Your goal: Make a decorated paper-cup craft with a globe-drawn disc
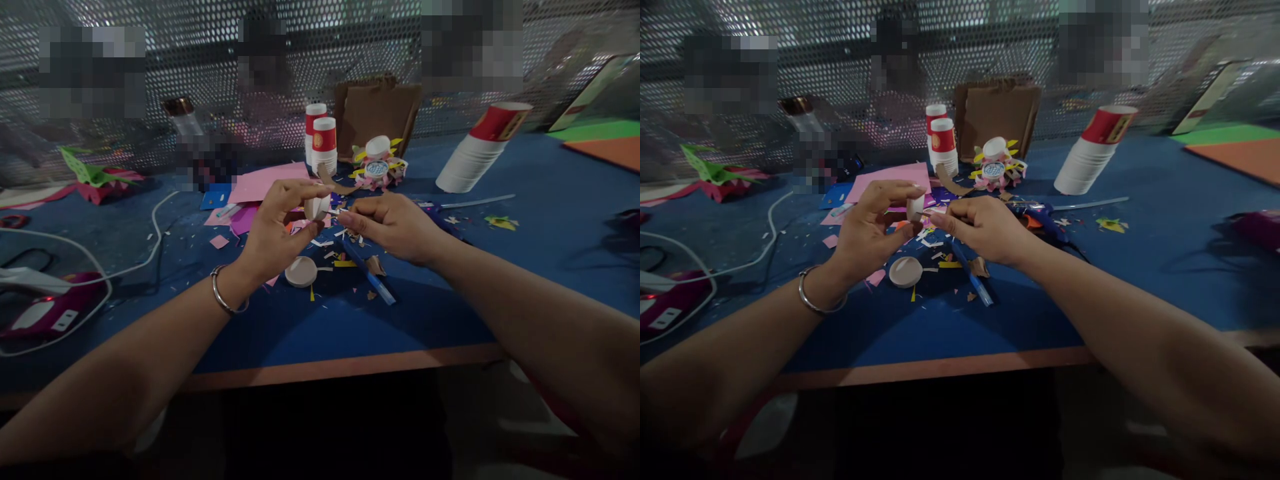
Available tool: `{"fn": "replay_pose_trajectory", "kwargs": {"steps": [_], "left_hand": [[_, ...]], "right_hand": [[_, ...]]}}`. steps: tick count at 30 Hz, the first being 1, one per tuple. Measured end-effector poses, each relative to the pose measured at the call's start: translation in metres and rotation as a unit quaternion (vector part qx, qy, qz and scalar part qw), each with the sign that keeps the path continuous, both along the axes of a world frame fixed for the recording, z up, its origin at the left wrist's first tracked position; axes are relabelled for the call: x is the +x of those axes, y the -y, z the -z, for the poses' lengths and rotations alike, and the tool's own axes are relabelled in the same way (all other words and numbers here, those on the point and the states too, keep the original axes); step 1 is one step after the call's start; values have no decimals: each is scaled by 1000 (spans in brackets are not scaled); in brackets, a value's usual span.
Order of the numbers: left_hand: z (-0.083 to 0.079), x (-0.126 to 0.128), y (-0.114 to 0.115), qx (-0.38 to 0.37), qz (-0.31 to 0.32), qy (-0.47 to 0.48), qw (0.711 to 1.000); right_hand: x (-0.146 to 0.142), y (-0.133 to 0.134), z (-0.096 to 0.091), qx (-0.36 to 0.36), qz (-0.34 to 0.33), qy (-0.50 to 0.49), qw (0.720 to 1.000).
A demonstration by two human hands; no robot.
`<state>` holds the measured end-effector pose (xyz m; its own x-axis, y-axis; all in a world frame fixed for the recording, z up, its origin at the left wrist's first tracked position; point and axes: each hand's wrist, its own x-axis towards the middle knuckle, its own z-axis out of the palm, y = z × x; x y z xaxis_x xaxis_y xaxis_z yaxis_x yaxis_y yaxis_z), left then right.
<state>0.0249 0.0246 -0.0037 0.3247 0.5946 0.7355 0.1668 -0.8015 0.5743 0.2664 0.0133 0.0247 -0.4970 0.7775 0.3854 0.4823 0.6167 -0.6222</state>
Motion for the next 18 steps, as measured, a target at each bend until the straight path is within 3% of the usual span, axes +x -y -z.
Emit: {"fn": "replay_pose_trajectory", "kwargs": {"steps": [9, 18], "left_hand": [[-3, 2, 8, -29, -65, -21, 997], [1, 4, 5, -73, -13, -8, 997]], "right_hand": [[-1, 1, -1, -11, 2, -6, 1000], [3, 0, -4, -24, 17, -15, 999]]}}
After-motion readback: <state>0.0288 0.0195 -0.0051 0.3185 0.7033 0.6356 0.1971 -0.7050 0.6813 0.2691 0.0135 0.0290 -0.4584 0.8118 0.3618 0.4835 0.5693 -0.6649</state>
